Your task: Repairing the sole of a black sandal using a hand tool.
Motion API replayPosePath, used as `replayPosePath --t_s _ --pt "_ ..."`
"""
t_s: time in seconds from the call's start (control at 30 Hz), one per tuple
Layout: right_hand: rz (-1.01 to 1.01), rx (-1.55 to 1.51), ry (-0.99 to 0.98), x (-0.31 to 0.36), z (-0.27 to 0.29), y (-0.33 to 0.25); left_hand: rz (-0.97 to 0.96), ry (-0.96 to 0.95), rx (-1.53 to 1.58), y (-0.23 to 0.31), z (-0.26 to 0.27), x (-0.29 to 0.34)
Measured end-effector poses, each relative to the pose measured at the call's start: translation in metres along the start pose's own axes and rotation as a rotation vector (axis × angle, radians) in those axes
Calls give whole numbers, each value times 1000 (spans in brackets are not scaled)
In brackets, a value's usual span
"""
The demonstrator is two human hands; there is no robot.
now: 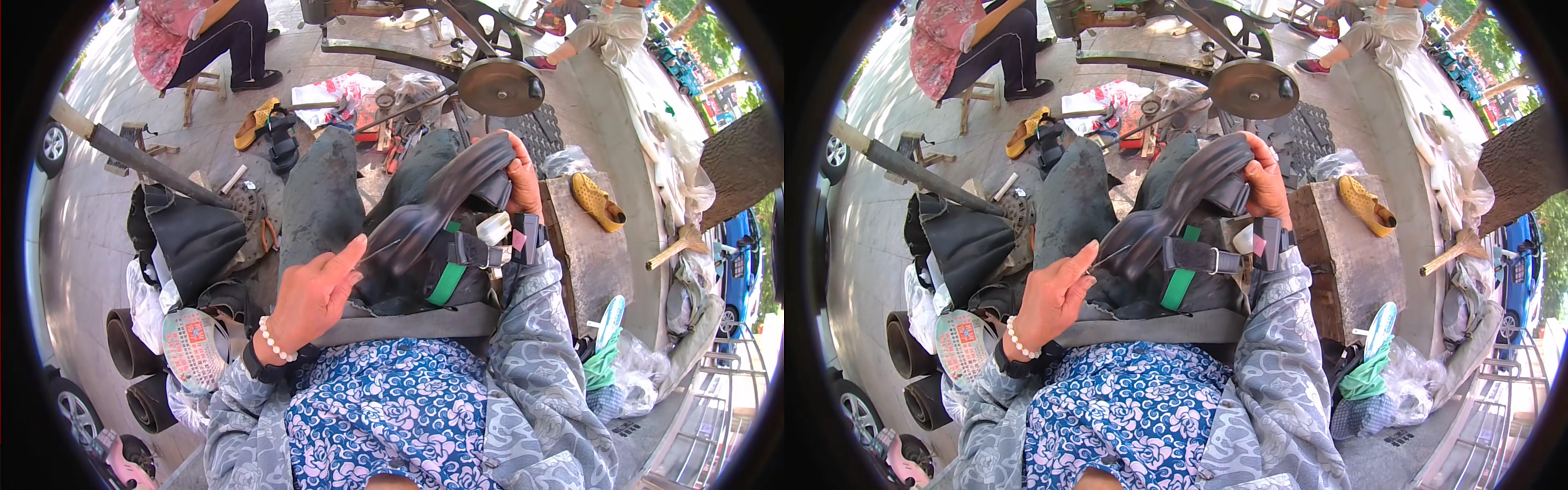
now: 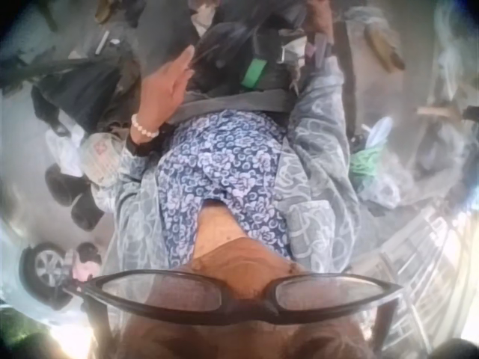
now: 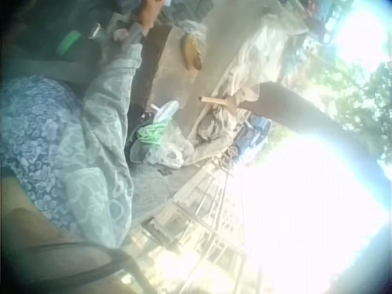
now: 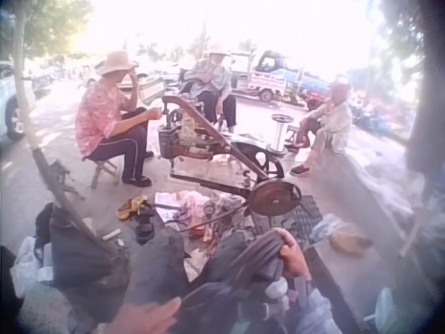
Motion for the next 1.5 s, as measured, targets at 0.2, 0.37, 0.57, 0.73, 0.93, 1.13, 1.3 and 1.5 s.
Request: replayPosePath --t_s 0.2,0.37,0.57,0.73,0.93,1.13,1.3,1.5 --pt "2 -12 -44 -3 -15 -8 72 13 127 -6 8 -5" --pt "43 -32 -45 -6 -35 -12 87 55 251 -23 -9 -5" --pt "-22 69 -84 -12 -27 -11 143 -33 434 -28 -21 8" --pt "-38 15 -57 -14 -39 -16 104 14 425 -27 -21 9" --pt "-46 49 -56 -16 -38 -15 132 8 462 -32 -24 8" --pt "-40 56 -58 -18 -47 -18 124 6 457 -33 -23 7" --pt "-46 47 -73 -23 -45 -15 128 -8 439 -34 -19 4" --pt "-67 -28 -87 -27 -45 -11 75 52 327 -28 4 -12"
Point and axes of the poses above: each hand's wrist, its own x-axis away from the middle knuckle, its own z-axis out of the back of the hand, y = z × x, the point moved 6 cm from there along -x, towards the middle knuckle, and after that the axes turned 9 degrees about -y, right-handed, at the moved point
